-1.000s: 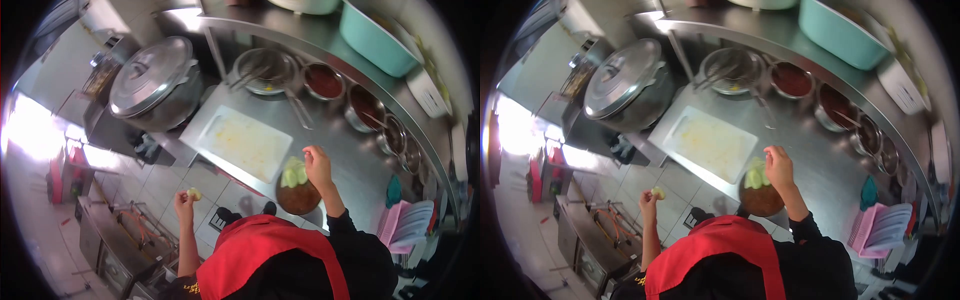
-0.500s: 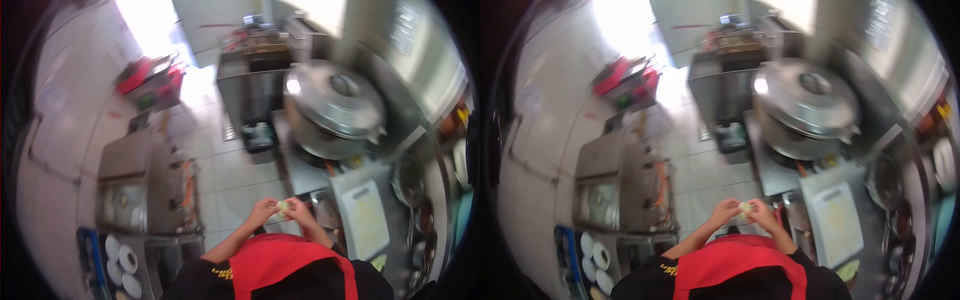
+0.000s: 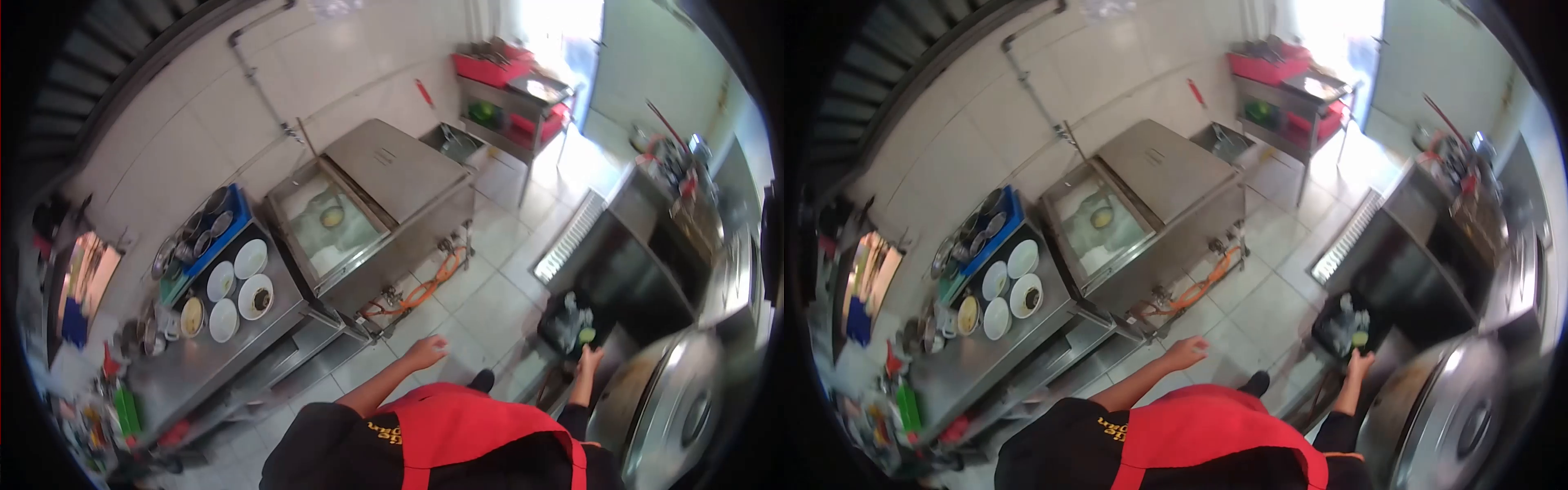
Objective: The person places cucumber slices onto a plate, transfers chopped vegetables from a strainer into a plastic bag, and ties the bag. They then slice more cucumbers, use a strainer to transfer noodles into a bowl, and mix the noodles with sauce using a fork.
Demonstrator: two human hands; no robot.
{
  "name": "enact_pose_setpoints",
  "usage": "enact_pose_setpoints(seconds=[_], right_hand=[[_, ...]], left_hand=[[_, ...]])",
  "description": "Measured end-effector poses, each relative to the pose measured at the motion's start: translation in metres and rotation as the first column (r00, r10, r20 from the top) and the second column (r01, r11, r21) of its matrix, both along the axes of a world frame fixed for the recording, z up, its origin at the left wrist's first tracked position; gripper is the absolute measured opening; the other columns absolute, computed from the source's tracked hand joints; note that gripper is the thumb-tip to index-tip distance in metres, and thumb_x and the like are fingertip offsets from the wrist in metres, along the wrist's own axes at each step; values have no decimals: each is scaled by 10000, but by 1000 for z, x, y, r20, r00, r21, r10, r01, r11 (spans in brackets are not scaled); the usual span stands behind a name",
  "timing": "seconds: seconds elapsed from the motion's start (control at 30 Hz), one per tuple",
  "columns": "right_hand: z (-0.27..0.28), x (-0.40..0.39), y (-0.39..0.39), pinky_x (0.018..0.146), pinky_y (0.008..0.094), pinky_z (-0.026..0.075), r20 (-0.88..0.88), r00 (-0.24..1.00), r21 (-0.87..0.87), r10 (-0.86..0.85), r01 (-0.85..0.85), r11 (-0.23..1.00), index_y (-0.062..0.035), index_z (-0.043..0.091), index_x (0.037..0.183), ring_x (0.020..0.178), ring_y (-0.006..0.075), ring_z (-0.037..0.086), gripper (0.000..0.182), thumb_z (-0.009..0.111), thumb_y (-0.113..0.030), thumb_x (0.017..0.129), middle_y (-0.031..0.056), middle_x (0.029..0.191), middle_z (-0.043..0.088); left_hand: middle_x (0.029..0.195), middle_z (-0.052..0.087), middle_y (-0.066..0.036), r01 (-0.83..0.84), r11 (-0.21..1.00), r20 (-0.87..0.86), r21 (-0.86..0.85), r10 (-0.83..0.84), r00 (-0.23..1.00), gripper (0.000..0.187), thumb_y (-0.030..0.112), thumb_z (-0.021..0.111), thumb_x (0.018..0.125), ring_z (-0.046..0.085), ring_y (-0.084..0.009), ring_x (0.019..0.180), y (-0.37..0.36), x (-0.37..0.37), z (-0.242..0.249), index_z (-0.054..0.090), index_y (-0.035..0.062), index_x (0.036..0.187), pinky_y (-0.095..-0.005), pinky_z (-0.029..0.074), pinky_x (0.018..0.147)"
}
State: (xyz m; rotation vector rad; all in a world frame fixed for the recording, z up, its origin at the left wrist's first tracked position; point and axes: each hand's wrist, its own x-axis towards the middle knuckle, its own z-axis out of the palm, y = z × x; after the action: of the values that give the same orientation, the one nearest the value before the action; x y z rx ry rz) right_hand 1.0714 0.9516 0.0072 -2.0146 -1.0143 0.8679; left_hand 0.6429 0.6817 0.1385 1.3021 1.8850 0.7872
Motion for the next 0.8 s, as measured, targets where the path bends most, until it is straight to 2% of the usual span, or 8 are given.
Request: enact_pose_setpoints(seconds=[0.07,0.13,0.17,0.23,0.4,0.5,0.6,0.8], right_hand=[[44,-49,4,798,390,420,112,973,-58,203,-198,979,-65,427,1111,890,280,564,502,643,-197,677,150,958,577],[24,-85,22,654,352,457,-30,873,-93,487,-488,868,-77,451,1081,716,222,575,458,631,-145,665,115,842,586],[12,-109,33,368,264,383,-153,762,-36,630,-641,767,-68,444,1080,500,129,509,417,613,-86,699,81,779,538],[50,-167,38,409,267,407,-258,589,-214,766,-808,549,-51,464,1068,544,137,538,385,603,-100,712,85,769,560],[127,-326,57,508,260,453,-289,113,-82,951,-992,93,-44,475,1083,606,136,579,312,510,-67,773,94,804,606],[171,-434,52,582,266,473,-441,-102,82,892,-994,-74,-60,438,1125,658,160,590,283,463,-150,858,84,833,615],[228,-540,36,648,293,489,-950,-159,190,267,-977,94,-25,398,1195,773,189,574,448,463,-340,885,147,955,581],[244,-761,-19,880,374,422,-985,-167,154,-49,-966,209,53,259,1285,1044,309,480,763,307,-580,863,232,1193,429]], left_hand=[[902,632,-86,-197,978,-54,-63,194,980,274,213,635,726,608,-214,867,-17,-28,-5,573,71,952,-322,470,761],[892,635,-83,-402,906,-59,-136,397,916,268,210,632,728,609,-211,864,-36,-53,-12,575,77,953,-319,472,754],[888,636,-84,-503,848,-49,-171,502,863,263,207,629,731,609,-208,863,-48,-60,-21,576,79,955,-317,474,749],[877,637,-89,-655,753,-50,-62,653,756,246,195,616,740,615,-199,835,-77,-63,-26,578,81,954,-308,480,732],[850,641,-93,-835,517,27,-191,853,522,222,183,599,753,623,-199,771,-127,-45,-69,583,80,950,-305,491,699],[824,639,-102,-836,493,93,-240,869,486,231,225,580,758,623,-214,742,-145,-47,-81,597,74,932,-319,493,668],[877,639,-115,-775,565,131,-283,823,553,264,262,578,752,614,-240,829,-130,-77,-85,599,79,941,-332,474,738],[890,636,-111,-808,549,136,-213,836,532,242,243,565,788,612,-245,851,-95,-156,-63,583,72,958,-326,473,744]])
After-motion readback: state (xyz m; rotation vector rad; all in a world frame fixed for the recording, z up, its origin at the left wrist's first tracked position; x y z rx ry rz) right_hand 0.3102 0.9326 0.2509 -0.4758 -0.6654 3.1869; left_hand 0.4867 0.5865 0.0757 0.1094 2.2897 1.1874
